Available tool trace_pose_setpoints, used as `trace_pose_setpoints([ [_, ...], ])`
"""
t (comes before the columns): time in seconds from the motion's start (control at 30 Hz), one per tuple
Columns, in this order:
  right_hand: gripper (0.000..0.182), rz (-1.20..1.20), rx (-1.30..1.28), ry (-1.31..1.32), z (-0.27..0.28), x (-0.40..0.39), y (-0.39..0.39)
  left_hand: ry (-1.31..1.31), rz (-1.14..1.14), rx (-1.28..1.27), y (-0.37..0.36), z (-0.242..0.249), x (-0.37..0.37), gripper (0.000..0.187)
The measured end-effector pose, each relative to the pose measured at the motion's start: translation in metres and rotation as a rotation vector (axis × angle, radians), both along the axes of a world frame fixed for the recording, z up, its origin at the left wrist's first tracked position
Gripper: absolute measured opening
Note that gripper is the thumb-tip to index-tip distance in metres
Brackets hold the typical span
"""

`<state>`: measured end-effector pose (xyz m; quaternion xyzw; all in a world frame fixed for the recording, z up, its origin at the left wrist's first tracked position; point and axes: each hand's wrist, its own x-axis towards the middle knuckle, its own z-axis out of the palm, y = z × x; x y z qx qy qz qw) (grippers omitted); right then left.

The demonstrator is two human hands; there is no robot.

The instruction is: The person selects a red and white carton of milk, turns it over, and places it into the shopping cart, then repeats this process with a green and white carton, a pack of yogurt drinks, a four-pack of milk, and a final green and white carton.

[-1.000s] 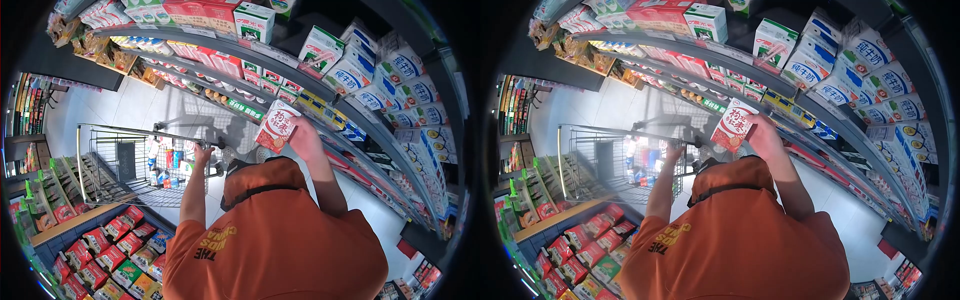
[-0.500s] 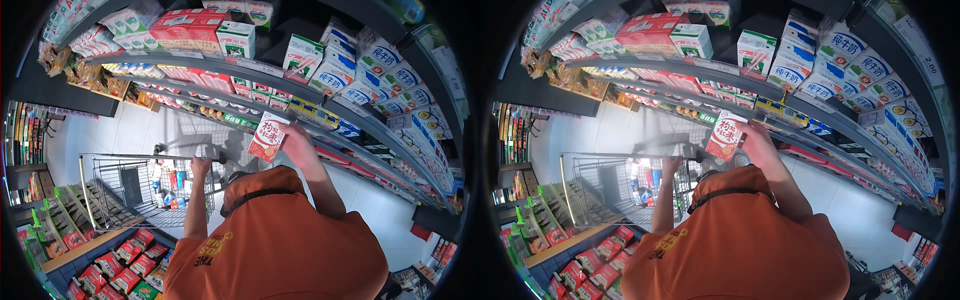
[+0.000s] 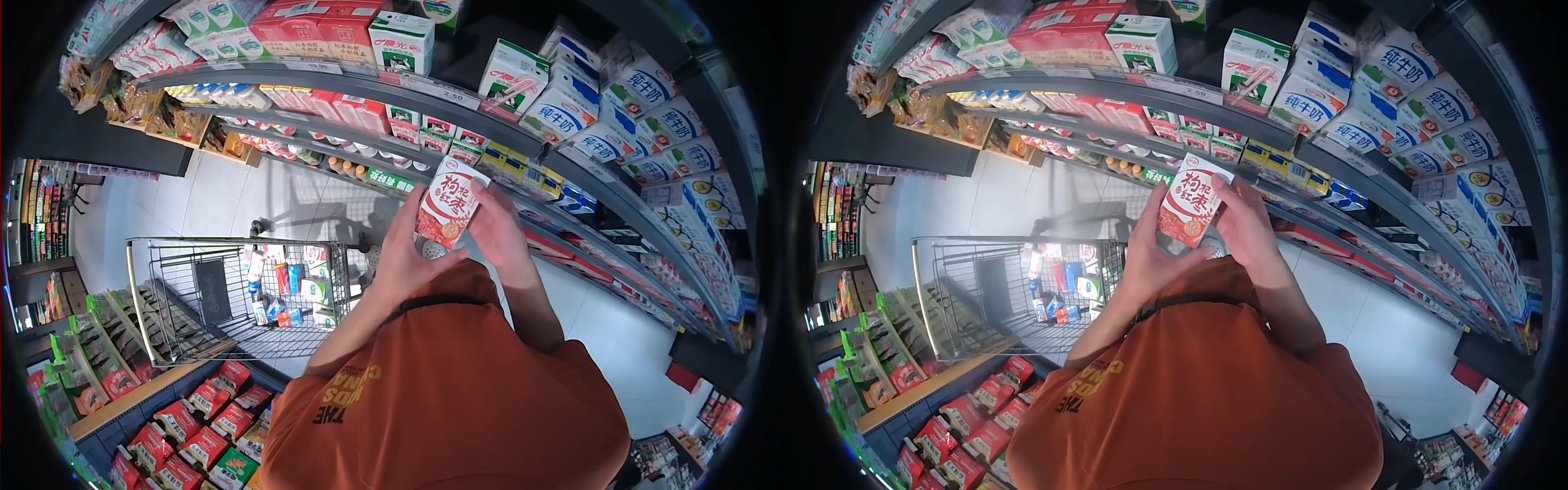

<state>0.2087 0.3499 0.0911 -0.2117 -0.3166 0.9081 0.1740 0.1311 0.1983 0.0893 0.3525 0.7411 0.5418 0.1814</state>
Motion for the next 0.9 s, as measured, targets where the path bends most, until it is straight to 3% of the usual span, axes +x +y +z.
trace_pose_setpoints([
  [0.2,0.041,-0.013,-0.01,0.007,0.002,-0.001,-0.001,0.083,0.042,0.001,-0.002,-0.003,-0.001,0.088],
  [0.67,0.043,0.278,0.158,-0.213,-0.024,0.021,0.005,0.088,-0.098,-0.055,-0.024,-0.03,0.0,0.085],
  [0.9,0.044,0.225,0.238,-0.229,-0.027,0.031,0.007,0.097,-0.087,-0.115,-0.012,-0.033,0.012,0.08],
])
